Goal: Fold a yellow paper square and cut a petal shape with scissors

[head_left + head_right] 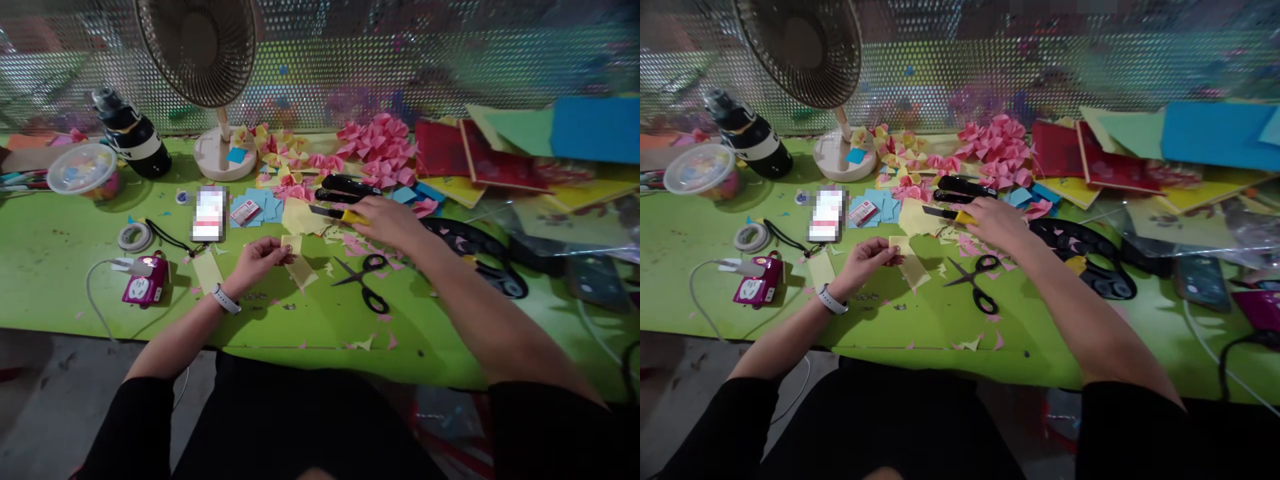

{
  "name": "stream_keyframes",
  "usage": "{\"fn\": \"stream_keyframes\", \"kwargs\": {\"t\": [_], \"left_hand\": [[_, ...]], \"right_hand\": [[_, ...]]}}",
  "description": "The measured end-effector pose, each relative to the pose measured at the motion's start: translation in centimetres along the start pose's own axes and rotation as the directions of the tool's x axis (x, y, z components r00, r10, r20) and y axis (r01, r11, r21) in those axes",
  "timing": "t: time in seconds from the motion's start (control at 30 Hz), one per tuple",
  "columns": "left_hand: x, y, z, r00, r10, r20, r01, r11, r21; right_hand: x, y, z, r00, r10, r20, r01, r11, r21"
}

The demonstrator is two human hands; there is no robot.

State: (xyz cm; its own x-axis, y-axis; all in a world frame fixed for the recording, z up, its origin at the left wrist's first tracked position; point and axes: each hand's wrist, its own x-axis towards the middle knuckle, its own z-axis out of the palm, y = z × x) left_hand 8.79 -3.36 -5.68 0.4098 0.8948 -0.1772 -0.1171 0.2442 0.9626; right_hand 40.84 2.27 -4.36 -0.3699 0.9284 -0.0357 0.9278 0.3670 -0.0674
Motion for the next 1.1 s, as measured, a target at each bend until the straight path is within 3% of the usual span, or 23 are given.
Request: {"fn": "stream_keyframes", "kwargs": {"t": [0.13, 0.2, 0.33, 0.47, 0.7, 0.97, 1.1], "left_hand": [[0.0, 0.0, 0.1, 1.000, -0.014, -0.016, 0.013, 0.999, -0.033], [0.0, 0.0, 0.1, 1.000, -0.025, -0.017, 0.025, 0.999, -0.048], [0.0, -0.1, 0.1, 0.999, -0.039, -0.014, 0.038, 0.998, -0.058], [0.1, -0.3, 0.2, 0.999, -0.040, 0.003, 0.040, 0.996, -0.076], [0.4, -0.5, 0.0, 0.999, -0.006, -0.042, 0.004, 0.999, -0.038], [0.2, -0.3, -0.1, 0.999, -0.040, -0.028, 0.038, 0.997, -0.073], [0.0, -0.3, 0.1, 0.999, -0.050, -0.011, 0.048, 0.992, -0.114]], "right_hand": [[-0.5, -1.2, -0.1, 1.000, -0.013, -0.022, 0.015, 0.998, 0.065], [-2.8, -1.3, -0.1, 1.000, 0.000, 0.030, -0.003, 0.995, 0.095], [-9.1, -1.3, 0.3, 0.968, 0.064, 0.242, -0.074, 0.997, 0.033], [-12.2, -1.3, 1.4, 0.979, 0.045, 0.201, -0.048, 0.999, 0.011], [-11.6, -2.2, 1.4, 0.976, -0.035, 0.213, 0.037, 0.999, -0.010], [-11.6, -3.1, 1.6, 0.991, 0.057, 0.121, -0.056, 0.998, -0.007], [-11.4, -2.3, 1.8, 0.992, 0.011, 0.124, -0.014, 1.000, 0.025]]}}
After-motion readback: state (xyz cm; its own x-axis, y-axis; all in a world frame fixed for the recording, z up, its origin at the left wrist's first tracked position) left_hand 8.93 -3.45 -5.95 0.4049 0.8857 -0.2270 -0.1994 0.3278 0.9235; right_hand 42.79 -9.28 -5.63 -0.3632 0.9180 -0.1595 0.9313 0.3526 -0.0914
